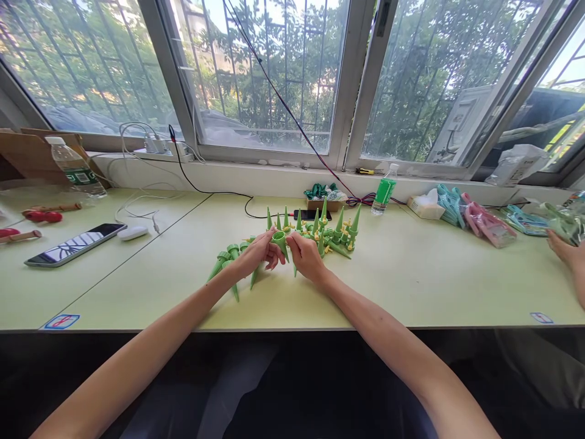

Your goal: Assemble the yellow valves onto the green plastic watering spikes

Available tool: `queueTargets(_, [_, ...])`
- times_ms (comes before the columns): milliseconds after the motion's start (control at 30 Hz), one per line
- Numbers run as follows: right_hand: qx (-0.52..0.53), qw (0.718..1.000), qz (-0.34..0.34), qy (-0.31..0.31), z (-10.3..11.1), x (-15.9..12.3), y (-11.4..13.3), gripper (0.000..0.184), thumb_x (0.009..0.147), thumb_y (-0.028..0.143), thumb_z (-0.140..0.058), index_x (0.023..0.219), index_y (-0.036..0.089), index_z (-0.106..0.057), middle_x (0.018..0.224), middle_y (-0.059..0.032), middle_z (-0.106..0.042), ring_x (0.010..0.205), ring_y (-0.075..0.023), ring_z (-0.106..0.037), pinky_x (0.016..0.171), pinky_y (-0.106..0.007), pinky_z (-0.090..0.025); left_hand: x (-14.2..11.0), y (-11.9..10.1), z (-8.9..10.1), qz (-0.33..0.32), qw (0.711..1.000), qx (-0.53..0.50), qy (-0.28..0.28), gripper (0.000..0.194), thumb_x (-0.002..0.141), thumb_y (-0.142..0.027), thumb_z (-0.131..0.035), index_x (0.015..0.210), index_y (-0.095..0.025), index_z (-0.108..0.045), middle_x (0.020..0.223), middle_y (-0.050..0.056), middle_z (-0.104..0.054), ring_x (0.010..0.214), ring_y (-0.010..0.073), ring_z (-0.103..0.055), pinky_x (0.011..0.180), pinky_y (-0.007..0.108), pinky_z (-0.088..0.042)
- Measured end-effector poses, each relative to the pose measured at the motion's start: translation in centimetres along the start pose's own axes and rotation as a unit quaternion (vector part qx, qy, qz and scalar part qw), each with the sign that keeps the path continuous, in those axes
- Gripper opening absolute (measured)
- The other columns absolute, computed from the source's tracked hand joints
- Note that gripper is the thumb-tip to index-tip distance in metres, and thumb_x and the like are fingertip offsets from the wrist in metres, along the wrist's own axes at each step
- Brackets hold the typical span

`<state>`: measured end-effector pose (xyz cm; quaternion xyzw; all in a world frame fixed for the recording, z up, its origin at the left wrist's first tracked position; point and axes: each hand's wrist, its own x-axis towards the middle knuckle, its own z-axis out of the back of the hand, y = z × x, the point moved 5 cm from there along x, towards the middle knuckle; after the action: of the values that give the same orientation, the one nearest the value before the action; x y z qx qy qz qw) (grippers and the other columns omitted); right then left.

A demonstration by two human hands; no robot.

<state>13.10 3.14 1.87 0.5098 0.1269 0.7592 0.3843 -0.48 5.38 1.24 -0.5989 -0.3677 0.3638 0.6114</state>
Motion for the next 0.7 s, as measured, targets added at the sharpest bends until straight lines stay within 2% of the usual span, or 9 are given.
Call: queueTargets(700, [0.021, 0.999, -0.022, 0.010, -0.23, -0.07, -0.63, 0.043, 0.103, 0.055, -0.028, 0.076, 0.023, -0.037, 0.060, 0.0043, -0.041, 0.053, -0.0120, -0.035, 0.056, -0.026, -0.032, -0.50, -0.86, -0.09, -0.024, 0.999, -0.028, 0.018, 0.050, 0.084, -0.067, -0.057, 0.098, -0.020, -0.046, 0.071, 0.003, -0.065, 0.044, 0.0114, -0.054, 0.040, 0.022, -0.037])
